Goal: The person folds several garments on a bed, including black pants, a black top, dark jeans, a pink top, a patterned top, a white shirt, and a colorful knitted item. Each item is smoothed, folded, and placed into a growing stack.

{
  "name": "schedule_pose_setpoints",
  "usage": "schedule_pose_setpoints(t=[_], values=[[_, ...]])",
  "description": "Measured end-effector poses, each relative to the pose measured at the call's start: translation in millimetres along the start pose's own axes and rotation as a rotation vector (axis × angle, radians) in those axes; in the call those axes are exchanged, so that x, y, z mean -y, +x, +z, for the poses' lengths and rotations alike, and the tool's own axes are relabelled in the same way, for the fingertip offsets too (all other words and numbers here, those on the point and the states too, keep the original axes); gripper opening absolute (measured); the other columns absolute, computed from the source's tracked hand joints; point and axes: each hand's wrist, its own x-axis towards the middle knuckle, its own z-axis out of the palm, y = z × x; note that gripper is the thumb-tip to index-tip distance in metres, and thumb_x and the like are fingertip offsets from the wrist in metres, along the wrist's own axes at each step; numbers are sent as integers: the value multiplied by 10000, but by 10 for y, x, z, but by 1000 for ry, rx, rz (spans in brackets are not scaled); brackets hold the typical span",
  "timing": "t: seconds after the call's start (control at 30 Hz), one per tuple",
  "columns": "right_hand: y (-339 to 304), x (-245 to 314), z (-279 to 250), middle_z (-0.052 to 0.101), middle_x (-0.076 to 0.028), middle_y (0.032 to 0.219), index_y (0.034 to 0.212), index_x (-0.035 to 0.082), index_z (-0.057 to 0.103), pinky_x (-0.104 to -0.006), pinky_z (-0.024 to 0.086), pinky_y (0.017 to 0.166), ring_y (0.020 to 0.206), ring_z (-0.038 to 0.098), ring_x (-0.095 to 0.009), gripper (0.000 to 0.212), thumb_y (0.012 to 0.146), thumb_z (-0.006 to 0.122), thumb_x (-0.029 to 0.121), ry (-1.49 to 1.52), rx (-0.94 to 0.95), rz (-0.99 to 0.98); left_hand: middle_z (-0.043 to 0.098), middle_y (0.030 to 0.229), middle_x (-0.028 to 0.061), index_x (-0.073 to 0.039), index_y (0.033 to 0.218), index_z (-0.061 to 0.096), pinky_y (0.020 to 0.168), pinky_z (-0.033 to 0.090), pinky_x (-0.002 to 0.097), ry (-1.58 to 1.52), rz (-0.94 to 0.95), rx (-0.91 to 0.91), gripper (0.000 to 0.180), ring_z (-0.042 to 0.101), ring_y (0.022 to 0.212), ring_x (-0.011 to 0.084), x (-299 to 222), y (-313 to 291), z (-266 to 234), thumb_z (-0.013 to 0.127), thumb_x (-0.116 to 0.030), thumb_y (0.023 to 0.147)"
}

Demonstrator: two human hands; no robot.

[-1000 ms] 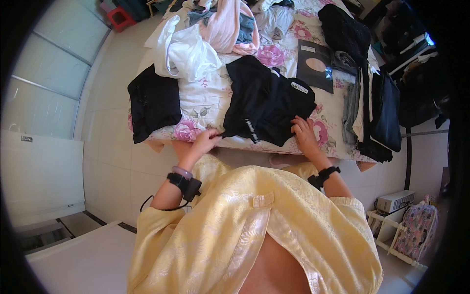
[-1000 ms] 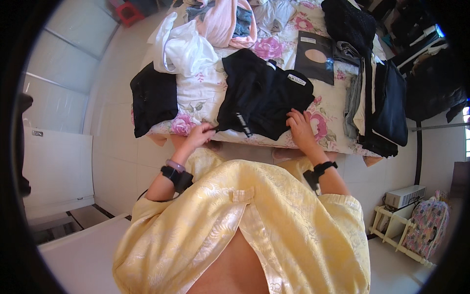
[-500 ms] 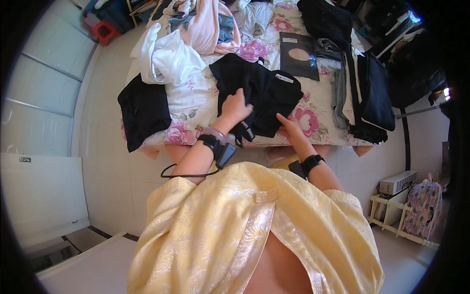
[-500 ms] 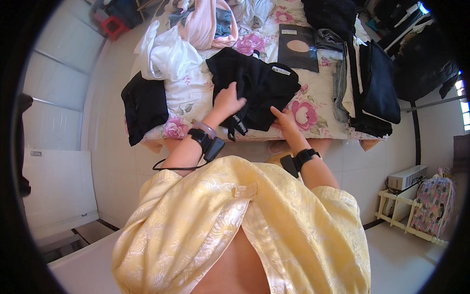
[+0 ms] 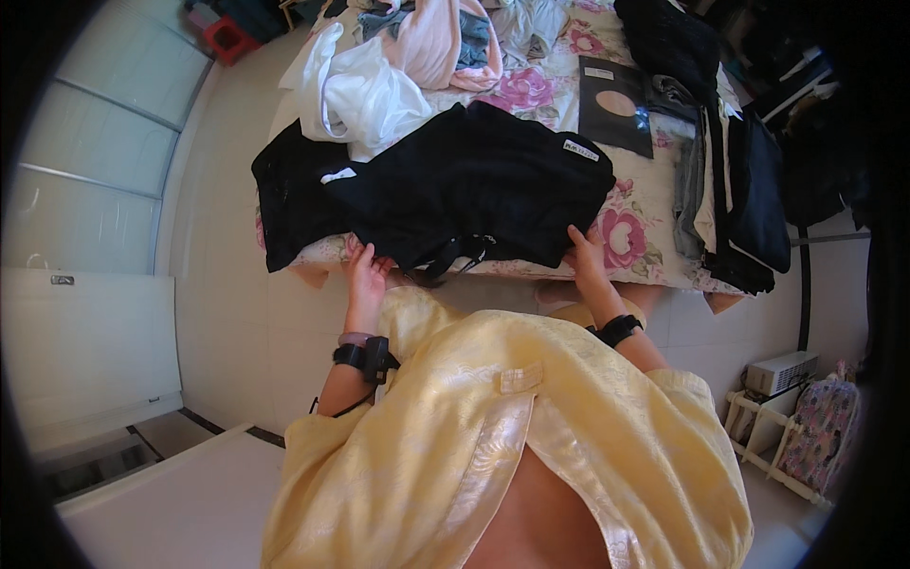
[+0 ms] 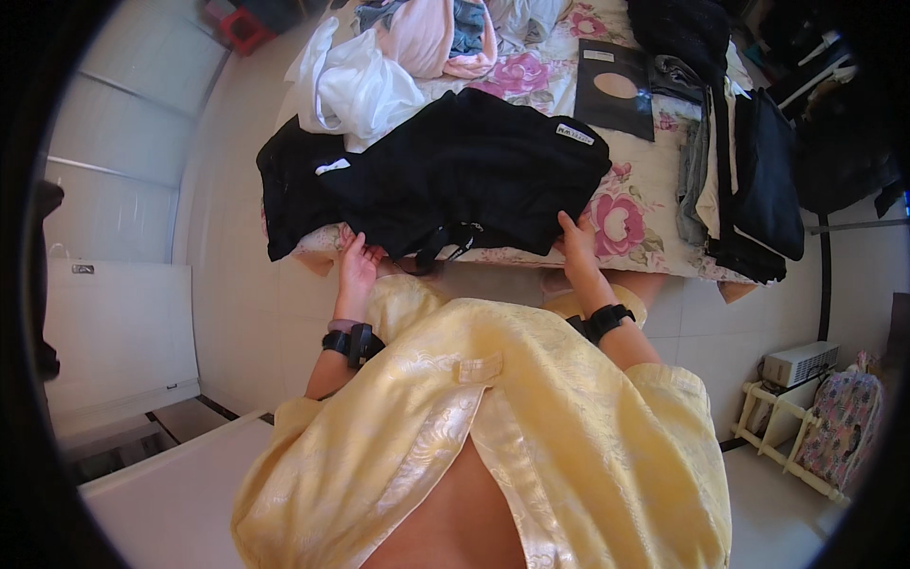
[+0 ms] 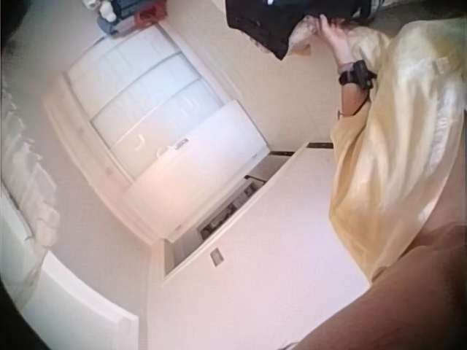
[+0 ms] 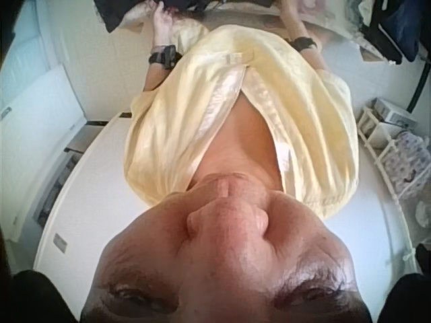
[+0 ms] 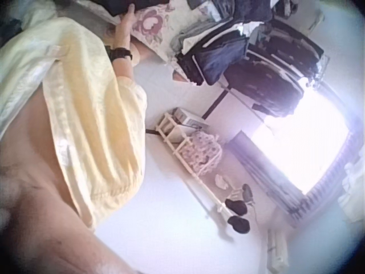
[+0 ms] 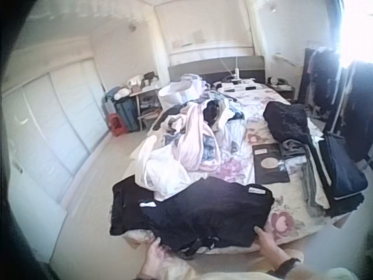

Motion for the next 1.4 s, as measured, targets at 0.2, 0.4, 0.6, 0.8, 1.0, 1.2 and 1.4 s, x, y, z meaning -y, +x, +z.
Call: schedule_pose_setpoints(t=[0.2, 0.4, 0.6, 0.8, 1.0, 1.2, 1.4], values=[[-34, 48, -23, 586, -30, 1124, 1293, 135, 484, -338, 519, 752, 896, 581, -177, 460, 897, 668, 281, -2, 40, 21, 584, 1027, -17, -182, 1126, 585, 750, 477, 330, 76, 92, 115, 282, 559, 956, 168, -106, -123, 334, 709, -181, 872], [-75, 193, 21, 575, -60, 1251, 1327, 132, 458, -388, 485, 893, 1099, 579, -225, 563, 891, 662, 423, 84, 146, 66, 582, 1159, 38, -32, 1324, 487, 949, 447, 317, 195, 314, 311, 482, 556, 1074, 176, -308, -297, 1153, 646, -89, 873], [-82, 214, 5, 566, -51, 1295, 1385, 132, 448, -378, 452, 955, 1159, 558, -221, 750, 884, 474, 691, 346, 337, 136, 617, 1125, 136, 42, 1332, 459, 862, 486, 298, 916, 469, 909, 549, 588, 1000, 178, 310, -636, 2667, 664, -184, 876], [-66, 189, -98, 496, -22, 1357, 1431, 131, 363, -337, 409, 958, 1208, 485, -177, 790, 868, 516, 664, 342, 375, 127, 518, 1288, 193, -37, 1183, 603, 1053, 377, 412, 1163, 1009, 937, 391, 468, 1242, 361, 815, -649, 2435, 682, -145, 816], [-70, 292, 254, 575, -77, 1230, 1368, 82, 423, -330, 461, 933, 1114, 567, -215, 653, 795, 720, 183, 176, 162, -15, 481, 1380, 127, -35, 1365, 442, 993, 403, 402, 695, 34, 274, 726, 524, 1178, 268, 644, -175, 1869, 750, -401, 818], [-453, 881, 183, 683, -90, 892, 1003, 17, 623, -340, 565, 749, 795, 675, -228, 235, 794, 641, 122, 484, 368, 173, 599, 1278, 81, -113, 1370, 491, 970, 428, 392, 161, -478, 645, 641, 585, 1100, 197, 408, -362, 2036, 648, -495, 880], [-1153, 1431, -262, 675, -140, 1058, 1184, -54, 572, -337, 544, 860, 956, 669, -234, 445, 751, 575, 51, 365, 537, 136, 608, 1273, 84, -70, 1287, 561, 1055, 408, 410, -173, -551, 679, 536, 557, 1192, 238, 420, -573, 2407, 675, -405, 884]])
